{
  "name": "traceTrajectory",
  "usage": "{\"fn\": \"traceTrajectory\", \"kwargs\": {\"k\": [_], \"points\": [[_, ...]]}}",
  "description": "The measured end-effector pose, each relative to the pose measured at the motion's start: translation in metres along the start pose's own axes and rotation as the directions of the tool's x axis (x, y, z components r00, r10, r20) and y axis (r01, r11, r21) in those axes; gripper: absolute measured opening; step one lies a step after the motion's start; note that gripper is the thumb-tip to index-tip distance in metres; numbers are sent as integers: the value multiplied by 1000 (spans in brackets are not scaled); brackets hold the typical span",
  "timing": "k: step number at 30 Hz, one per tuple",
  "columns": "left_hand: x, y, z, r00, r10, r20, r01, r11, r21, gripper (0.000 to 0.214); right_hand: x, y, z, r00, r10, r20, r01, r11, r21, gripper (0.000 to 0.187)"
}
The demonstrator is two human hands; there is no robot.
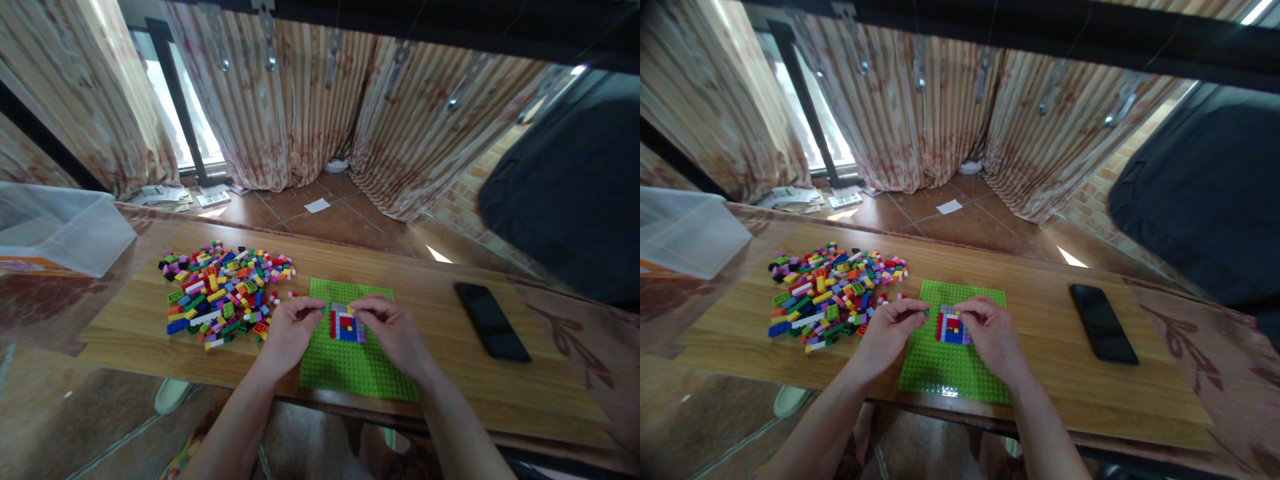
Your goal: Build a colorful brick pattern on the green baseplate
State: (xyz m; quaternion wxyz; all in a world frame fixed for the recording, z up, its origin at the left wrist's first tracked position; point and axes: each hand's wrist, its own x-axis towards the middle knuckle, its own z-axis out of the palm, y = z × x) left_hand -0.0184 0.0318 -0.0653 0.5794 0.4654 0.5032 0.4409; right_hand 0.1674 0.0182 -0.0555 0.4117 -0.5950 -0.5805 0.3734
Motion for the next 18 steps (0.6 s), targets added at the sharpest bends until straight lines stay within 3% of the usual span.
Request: {"fn": "traceTrajectory", "kwargs": {"k": [5, 12, 18], "points": [[1, -2, 0, 1000, 7, 3, -8, 1000, 28, 13, -6, 0, 3, 995, 29, 93, -19, 994, -105, 19], [0, -5, -1, 999, 21, 29, -22, 999, 46, 14, -11, -1, 6, 954, -159, 255, 242, 909, -340, 28], [1, -7, 0, 998, 52, 27, -55, 995, 87, 15, -12, 3, 8, 923, -222, 315, 339, 856, -389, 32]]}}
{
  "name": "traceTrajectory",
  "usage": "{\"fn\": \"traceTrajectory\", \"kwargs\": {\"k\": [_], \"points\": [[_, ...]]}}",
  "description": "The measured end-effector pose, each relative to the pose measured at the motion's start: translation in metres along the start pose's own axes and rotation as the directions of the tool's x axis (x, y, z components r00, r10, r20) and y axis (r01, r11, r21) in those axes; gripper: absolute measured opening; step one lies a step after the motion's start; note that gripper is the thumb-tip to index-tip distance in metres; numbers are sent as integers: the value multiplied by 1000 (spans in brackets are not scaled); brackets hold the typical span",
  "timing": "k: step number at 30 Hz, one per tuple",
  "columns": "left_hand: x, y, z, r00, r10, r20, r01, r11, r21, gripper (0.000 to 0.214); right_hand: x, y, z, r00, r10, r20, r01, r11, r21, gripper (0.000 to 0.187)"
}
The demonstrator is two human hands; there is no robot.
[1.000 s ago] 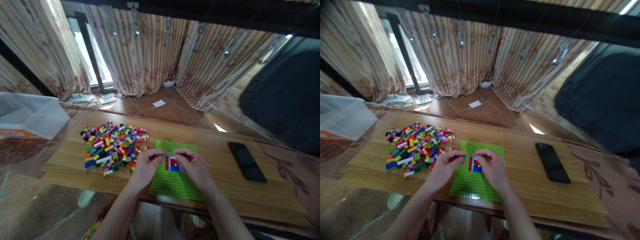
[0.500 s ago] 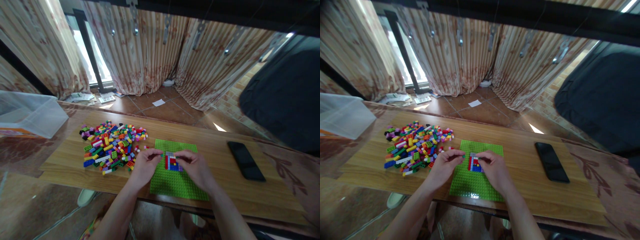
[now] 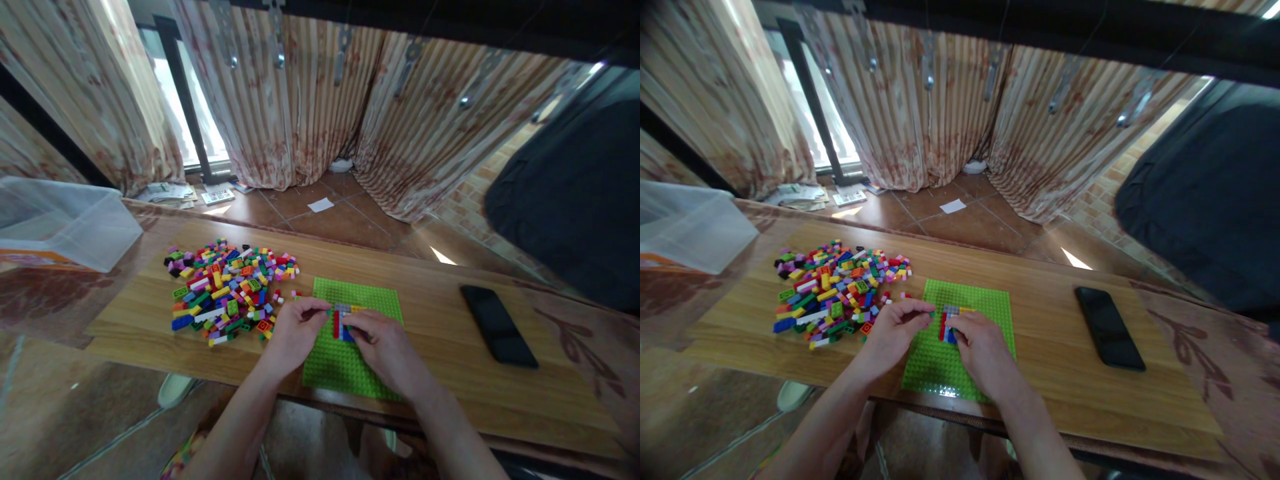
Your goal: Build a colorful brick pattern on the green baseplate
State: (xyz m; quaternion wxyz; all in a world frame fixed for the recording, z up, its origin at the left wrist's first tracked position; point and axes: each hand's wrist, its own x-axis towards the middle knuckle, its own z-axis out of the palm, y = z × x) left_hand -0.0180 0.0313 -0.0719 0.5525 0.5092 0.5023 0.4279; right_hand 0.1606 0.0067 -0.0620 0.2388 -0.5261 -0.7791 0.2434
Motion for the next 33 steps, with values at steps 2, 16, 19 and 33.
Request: {"fn": "traceTrajectory", "kwargs": {"k": [2, 16, 19, 33], "points": [[-1, -1, 1, 999, 26, 38, -27, 999, 44, 18, 0, 0, 0, 1000, -5, -1, 5, 1000, -5, 31], [-13, 10, 0, 943, 120, 312, -238, 897, 372, 35, -2, 1, -5, 999, 47, -15, -46, 999, 7, 29], [-14, 12, 2, 927, 141, 347, -291, 854, 431, 36, -2, 1, -7, 997, 71, -10, -71, 997, 25, 25], [-15, 9, 5, 883, 152, 444, -400, 737, 544, 34, -1, 3, -3, 1000, 21, -17, -22, 999, -41, 24]]}}
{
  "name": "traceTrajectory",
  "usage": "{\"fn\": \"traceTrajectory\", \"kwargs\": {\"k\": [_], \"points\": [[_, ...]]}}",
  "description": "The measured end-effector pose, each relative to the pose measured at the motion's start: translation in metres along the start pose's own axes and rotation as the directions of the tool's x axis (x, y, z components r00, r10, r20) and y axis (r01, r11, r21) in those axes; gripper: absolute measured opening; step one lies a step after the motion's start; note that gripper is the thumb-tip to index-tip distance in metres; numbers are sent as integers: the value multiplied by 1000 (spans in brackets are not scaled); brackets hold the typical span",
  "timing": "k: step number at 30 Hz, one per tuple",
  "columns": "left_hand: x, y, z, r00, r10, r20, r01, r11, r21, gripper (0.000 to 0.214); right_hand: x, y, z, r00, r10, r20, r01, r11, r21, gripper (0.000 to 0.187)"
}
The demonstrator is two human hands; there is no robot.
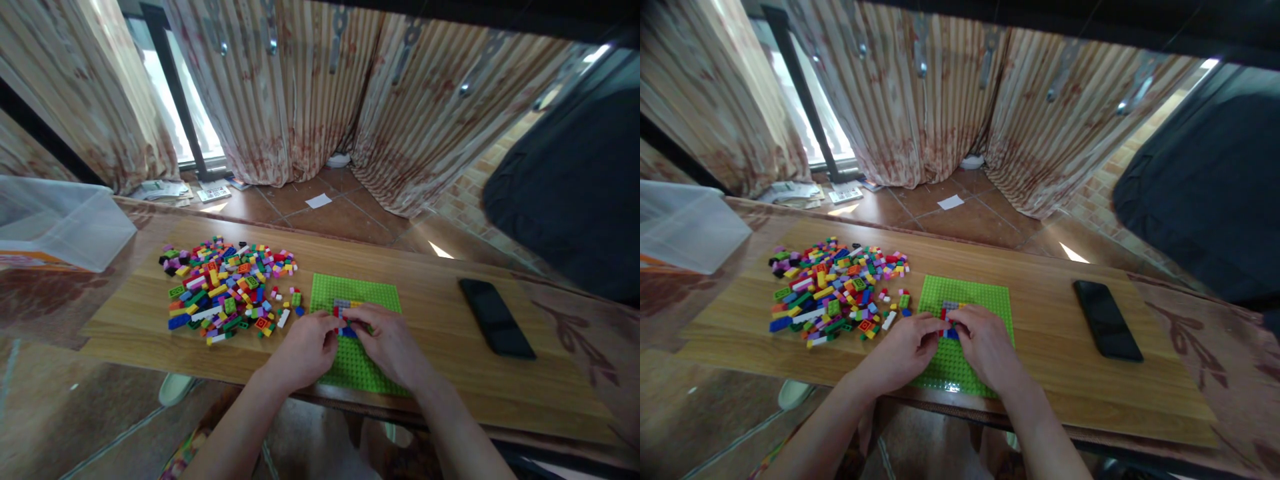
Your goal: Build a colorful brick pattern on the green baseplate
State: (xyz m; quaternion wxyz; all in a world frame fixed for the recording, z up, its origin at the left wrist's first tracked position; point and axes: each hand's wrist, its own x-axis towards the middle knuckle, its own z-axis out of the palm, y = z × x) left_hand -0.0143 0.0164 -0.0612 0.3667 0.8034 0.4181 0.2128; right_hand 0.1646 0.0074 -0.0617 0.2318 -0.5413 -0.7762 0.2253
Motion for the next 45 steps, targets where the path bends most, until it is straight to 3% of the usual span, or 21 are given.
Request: {"fn": "traceTrajectory", "kwargs": {"k": [16, 23, 28, 35, 45], "points": [[-2, 1, 1, 1000, -7, 15, 6, 999, 44, 35, 0, 0, -2, 999, -38, 6, 38, 999, 34, 23], [-2, 2, 2, 1000, -12, 23, 11, 998, 68, 36, 3, 0, -7, 981, 141, -135, -127, 986, 103, 19], [-2, 3, 2, 999, -24, 33, 20, 995, 99, 35, 3, 1, -6, 959, 270, -84, -263, 961, 85, 16], [-2, 3, 2, 999, -9, 39, 5, 994, 111, 34, 4, -4, -3, 959, 282, -24, -280, 959, 52, 15], [-2, 5, 3, 999, -6, 53, -1, 992, 129, 32, 6, 0, 1, 941, 336, -47, -332, 940, 79, 15]]}}
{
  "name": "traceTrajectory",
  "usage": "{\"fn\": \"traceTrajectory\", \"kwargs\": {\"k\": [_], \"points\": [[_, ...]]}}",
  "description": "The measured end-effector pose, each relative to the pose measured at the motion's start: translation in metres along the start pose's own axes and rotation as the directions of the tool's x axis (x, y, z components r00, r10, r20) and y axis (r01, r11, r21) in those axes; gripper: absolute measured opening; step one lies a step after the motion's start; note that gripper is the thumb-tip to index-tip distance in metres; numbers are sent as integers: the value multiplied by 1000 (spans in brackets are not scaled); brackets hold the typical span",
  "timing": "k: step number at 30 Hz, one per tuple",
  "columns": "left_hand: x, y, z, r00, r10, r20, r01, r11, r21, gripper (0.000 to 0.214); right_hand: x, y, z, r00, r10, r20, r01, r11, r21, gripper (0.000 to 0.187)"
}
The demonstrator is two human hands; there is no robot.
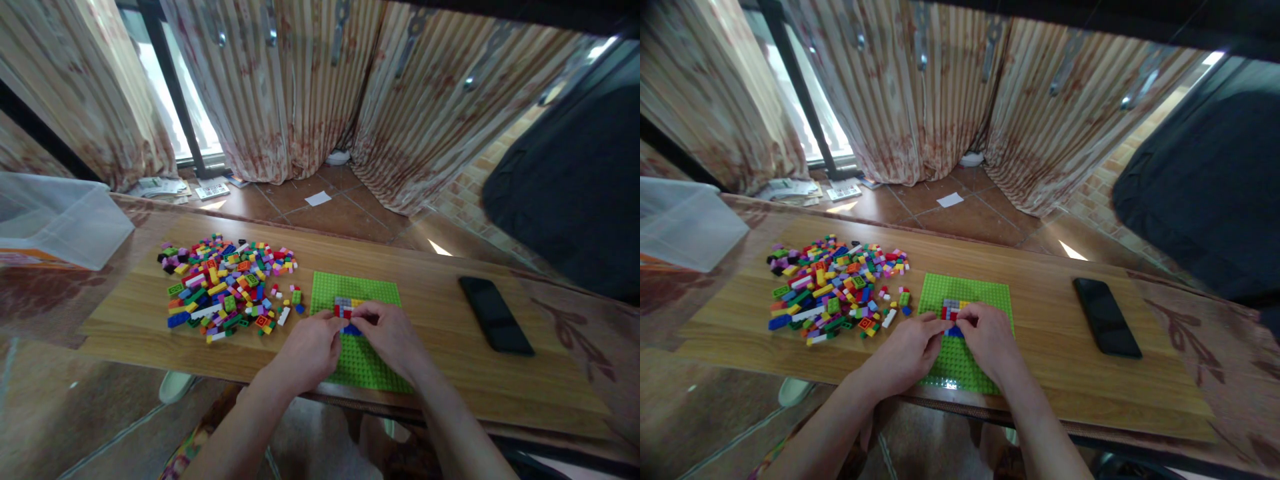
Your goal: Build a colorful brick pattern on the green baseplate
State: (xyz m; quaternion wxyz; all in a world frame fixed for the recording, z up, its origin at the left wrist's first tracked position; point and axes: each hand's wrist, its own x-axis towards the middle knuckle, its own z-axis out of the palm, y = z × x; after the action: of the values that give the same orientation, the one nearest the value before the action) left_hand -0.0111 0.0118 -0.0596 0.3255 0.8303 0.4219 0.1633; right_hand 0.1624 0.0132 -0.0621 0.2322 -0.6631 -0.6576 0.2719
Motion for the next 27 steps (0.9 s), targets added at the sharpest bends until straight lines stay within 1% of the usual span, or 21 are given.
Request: {"fn": "traceTrajectory", "kwargs": {"k": [7, 13, 15, 18, 20, 22, 24, 27], "points": [[-1, -2, 3, 1000, 7, -4, -7, 999, 32, 31, 2, -2, 0, 1000, -16, 9, 16, 998, -56, 17], [0, -2, -1, 1000, 21, 1, -21, 999, -32, 30, 2, -1, 2, 998, -54, -12, 53, 997, -50, 17], [-1, -3, -4, 999, 29, -15, -30, 996, -89, 32, 2, 1, 1, 999, -35, -18, 35, 999, -14, 16], [-2, -7, -9, 998, 1, -56, -13, 978, -210, 33, 2, 2, -4, 999, 11, -43, -6, 995, 104, 16], [-2, -12, -10, 996, -46, -78, 19, 948, -317, 31, 2, 1, -7, 996, 22, -88, -5, 982, 189, 17], [0, -16, -9, 992, -90, -91, 40, 892, -450, 31, 1, -3, -9, 993, 10, -116, 22, 963, 270, 20], [1, -17, -7, 987, -121, -103, 41, 821, -570, 30, 0, -8, -8, 996, -16, -84, 44, 938, 344, 21], [3, -16, -3, 975, -172, -141, 32, 735, -678, 28, -4, -16, -2, 998, -58, 15, 46, 899, 435, 21]]}}
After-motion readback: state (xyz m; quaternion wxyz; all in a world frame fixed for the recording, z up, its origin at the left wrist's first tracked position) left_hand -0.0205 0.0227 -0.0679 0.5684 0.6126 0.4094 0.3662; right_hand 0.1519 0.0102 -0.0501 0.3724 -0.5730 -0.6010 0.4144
